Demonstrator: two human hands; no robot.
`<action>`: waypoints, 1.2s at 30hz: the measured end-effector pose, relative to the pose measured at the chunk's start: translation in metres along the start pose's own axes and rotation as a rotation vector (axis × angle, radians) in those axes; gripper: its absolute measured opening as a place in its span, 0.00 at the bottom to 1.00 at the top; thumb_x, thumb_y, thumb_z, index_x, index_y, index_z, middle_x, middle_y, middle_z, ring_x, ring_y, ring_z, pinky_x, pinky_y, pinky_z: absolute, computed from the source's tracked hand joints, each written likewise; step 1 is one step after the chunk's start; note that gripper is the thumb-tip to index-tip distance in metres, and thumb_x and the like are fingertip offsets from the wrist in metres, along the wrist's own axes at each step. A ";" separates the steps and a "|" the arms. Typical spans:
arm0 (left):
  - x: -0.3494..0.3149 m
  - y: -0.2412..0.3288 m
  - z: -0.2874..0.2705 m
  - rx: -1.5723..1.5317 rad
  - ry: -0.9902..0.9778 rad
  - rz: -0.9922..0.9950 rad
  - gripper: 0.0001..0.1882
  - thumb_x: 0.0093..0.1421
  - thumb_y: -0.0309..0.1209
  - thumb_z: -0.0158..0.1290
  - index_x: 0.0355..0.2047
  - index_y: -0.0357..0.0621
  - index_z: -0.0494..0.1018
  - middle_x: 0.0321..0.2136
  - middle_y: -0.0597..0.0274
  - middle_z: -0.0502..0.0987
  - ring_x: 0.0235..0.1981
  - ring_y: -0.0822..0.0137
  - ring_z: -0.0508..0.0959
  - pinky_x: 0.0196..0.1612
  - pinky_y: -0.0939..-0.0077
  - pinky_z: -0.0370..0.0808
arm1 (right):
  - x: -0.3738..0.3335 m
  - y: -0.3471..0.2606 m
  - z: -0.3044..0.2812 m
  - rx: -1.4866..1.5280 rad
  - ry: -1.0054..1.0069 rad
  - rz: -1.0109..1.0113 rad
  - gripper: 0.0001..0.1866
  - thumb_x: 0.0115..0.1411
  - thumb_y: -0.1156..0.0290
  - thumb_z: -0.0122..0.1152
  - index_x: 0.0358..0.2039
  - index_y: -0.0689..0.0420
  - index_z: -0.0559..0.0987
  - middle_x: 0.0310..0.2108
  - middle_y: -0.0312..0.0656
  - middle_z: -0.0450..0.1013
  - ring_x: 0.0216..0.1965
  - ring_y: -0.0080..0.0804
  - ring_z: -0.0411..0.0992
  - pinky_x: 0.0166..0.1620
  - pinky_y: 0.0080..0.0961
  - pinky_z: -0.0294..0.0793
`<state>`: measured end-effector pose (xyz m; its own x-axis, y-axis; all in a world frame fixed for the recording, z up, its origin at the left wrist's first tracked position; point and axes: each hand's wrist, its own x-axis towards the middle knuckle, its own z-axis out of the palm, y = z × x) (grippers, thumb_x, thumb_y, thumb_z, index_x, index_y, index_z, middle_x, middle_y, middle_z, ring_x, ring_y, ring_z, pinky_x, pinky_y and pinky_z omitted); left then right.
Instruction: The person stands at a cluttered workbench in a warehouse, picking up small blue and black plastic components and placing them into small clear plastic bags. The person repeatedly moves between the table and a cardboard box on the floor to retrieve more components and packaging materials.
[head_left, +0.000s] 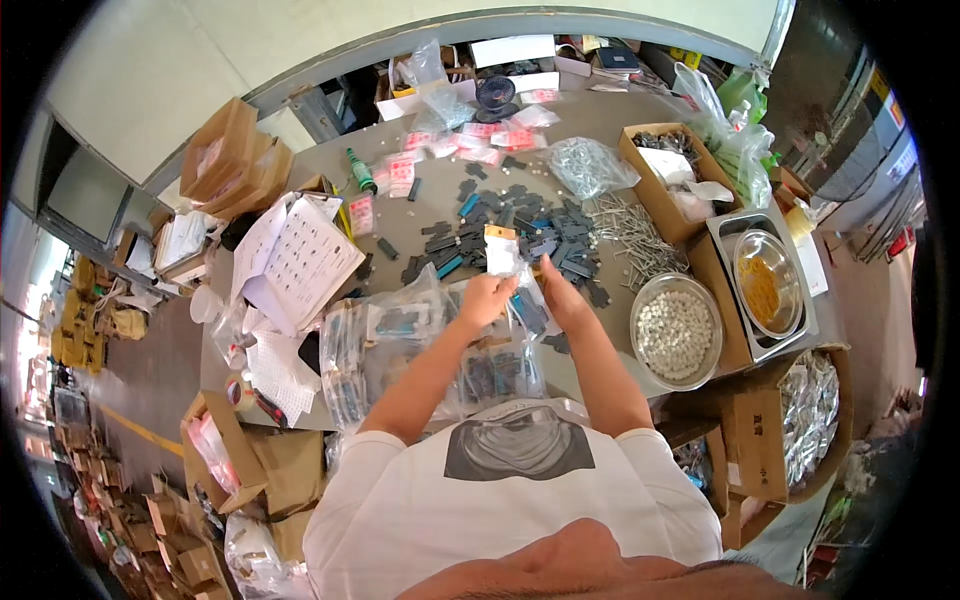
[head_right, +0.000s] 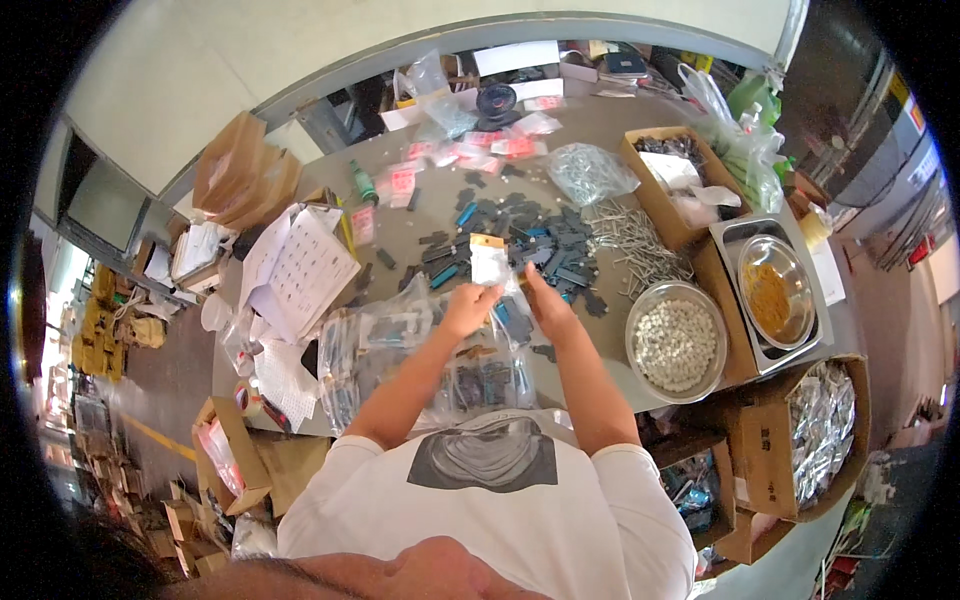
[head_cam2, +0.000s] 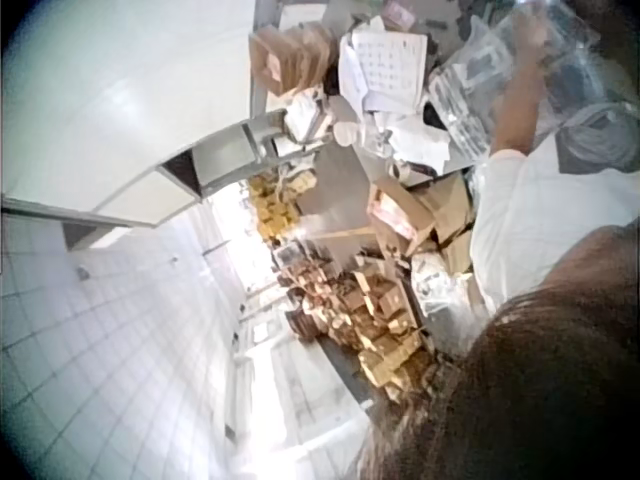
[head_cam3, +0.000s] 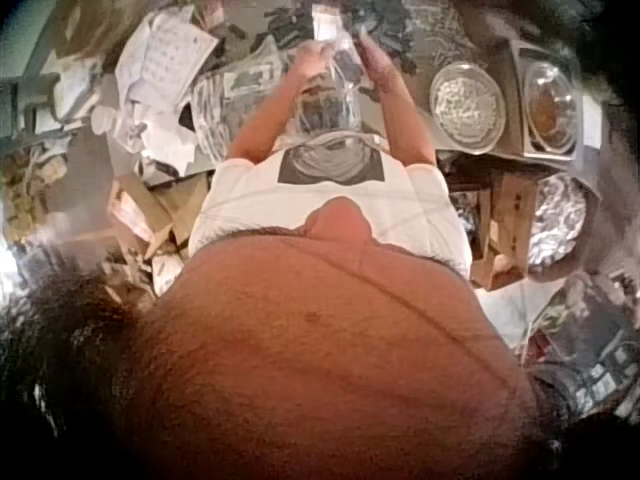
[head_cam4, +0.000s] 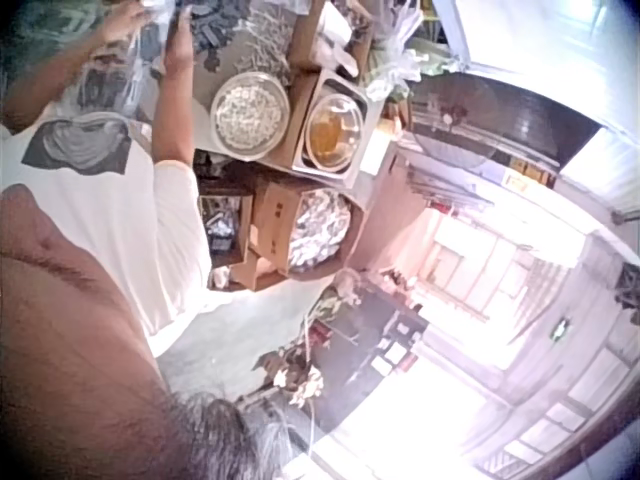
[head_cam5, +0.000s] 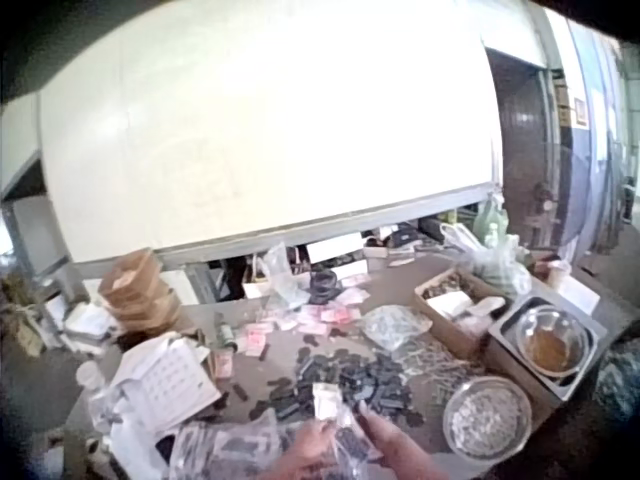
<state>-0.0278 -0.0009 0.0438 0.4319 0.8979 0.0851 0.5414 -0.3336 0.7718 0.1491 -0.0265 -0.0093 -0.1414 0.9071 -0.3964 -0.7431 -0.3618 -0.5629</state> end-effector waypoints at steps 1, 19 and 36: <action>0.003 -0.002 -0.003 -0.054 -0.030 -0.069 0.28 0.57 0.50 0.50 0.16 0.35 0.72 0.13 0.51 0.70 0.14 0.57 0.70 0.20 0.64 0.64 | -0.018 -0.005 0.011 -0.024 -0.042 0.100 0.18 0.57 0.63 0.60 0.45 0.59 0.72 0.34 0.35 0.74 0.35 0.26 0.72 0.35 0.26 0.72; -0.009 0.006 -0.008 -0.390 -0.004 -0.304 0.20 0.54 0.43 0.55 0.25 0.34 0.78 0.19 0.60 0.77 0.21 0.73 0.74 0.28 0.76 0.69 | -0.047 -0.105 0.009 -1.855 0.568 -0.576 0.18 0.42 0.65 0.67 0.35 0.55 0.77 0.31 0.45 0.76 0.35 0.47 0.74 0.39 0.40 0.72; -0.084 0.040 0.001 -0.928 0.137 -0.254 0.18 0.60 0.41 0.51 0.31 0.35 0.76 0.29 0.65 0.77 0.30 0.78 0.73 0.31 0.81 0.70 | -0.111 0.002 0.069 -1.479 -0.297 -1.260 0.16 0.37 0.82 0.60 0.31 0.57 0.75 0.40 0.46 0.71 0.43 0.49 0.69 0.46 0.41 0.69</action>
<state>-0.0421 -0.0898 0.0670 0.2614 0.9570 -0.1256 -0.2025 0.1816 0.9623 0.1181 -0.1128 0.0836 -0.2622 0.6926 0.6720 0.5228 0.6872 -0.5043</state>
